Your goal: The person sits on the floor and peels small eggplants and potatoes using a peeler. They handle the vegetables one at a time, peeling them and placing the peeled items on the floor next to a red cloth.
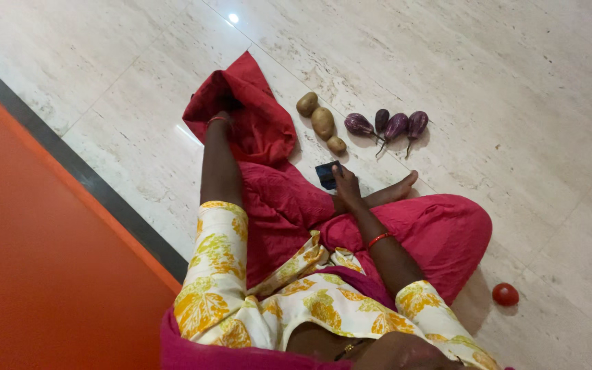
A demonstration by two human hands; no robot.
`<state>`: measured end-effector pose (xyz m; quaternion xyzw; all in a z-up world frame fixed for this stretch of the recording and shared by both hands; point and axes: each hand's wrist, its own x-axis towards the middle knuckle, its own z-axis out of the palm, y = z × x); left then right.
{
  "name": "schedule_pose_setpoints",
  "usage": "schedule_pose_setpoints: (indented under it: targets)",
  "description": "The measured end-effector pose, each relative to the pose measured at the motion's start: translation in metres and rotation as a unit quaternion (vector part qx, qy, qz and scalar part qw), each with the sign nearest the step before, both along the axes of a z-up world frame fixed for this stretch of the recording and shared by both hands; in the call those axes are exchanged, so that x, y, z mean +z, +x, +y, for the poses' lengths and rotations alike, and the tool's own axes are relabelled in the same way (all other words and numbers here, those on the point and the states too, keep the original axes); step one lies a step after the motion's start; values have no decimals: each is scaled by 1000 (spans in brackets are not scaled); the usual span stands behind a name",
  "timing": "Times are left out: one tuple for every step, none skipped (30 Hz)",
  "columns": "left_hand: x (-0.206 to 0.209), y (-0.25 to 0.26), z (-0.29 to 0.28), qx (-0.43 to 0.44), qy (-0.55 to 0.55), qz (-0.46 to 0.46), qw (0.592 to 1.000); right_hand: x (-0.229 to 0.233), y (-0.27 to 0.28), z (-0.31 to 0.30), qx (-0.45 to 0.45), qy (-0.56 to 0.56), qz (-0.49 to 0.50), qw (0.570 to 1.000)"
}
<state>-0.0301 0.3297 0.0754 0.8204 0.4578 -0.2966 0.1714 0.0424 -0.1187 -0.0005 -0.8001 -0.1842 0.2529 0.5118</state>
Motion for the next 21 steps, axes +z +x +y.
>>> schedule_pose_setpoints:
  targets:
    - [-4, 1, -5, 3, 6, -8, 1000, 0, -1, -1, -1, -1, -2, 1000]
    - [-8, 4, -12, 8, 10, -26, 1000, -1, -2, -3, -1, -2, -4, 1000]
    - [-14, 8, -21, 11, 11, -51, 999, -1, -1, -5, -2, -4, -8, 1000]
    - [-18, 13, -30, 13, 10, -72, 997, 0, -2, -4, -7, -17, 2, 1000]
    - [-24, 22, -43, 12, 6, -99, 995, 1, -1, -5, -12, -32, 11, 999]
    - [-28, 27, -53, 15, 3, -116, 993, 2, 0, -6, -18, -47, 21, 999]
    - [-31, 31, -59, 15, 3, -128, 992, 1, -1, -7, -19, -47, 20, 999]
    - [-33, 32, -62, 17, 3, -138, 990, 1, 0, -8, -19, -46, 19, 999]
    - [-33, 32, -62, 19, 7, -142, 990, 0, -1, -9, -20, -45, 20, 999]
    - [-33, 32, -63, 22, 9, -147, 989, 0, -2, -8, -15, -45, -4, 999]
    - [-33, 32, -62, 23, 11, -148, 989, 0, -1, -7, -11, -46, -29, 998]
    - [-33, 31, -62, 25, 14, -150, 988, 0, 0, -6, -6, -47, -54, 997]
    - [-32, 30, -60, 28, 17, -155, 987, 1, -1, -5, -10, -39, -38, 998]
    - [-31, 28, -59, 30, 18, -160, 987, 1, -3, -6, -12, -31, -21, 999]
    - [-31, 26, -58, 36, 20, -169, 985, 2, -3, -6, -14, -24, -6, 1000]
    - [-29, 26, -56, 39, 20, -180, 983, 2, -3, -6, -9, -31, -10, 999]
    - [-27, 26, -53, 43, 23, -195, 980, 3, -3, -6, -5, -38, -15, 999]
    - [-24, 22, -45, 58, 36, -215, 974, 3, -2, -5, -1, -45, -21, 999]
    - [-21, 22, -40, 68, 44, -240, 967, 3, -2, -5, -3, -45, -23, 999]
    - [-17, 20, -30, 87, 60, -263, 959, 3, -2, -5, -5, -45, -26, 999]
    - [-14, 17, -22, 106, 76, -279, 951, 3, -2, -6, -7, -46, -28, 999]
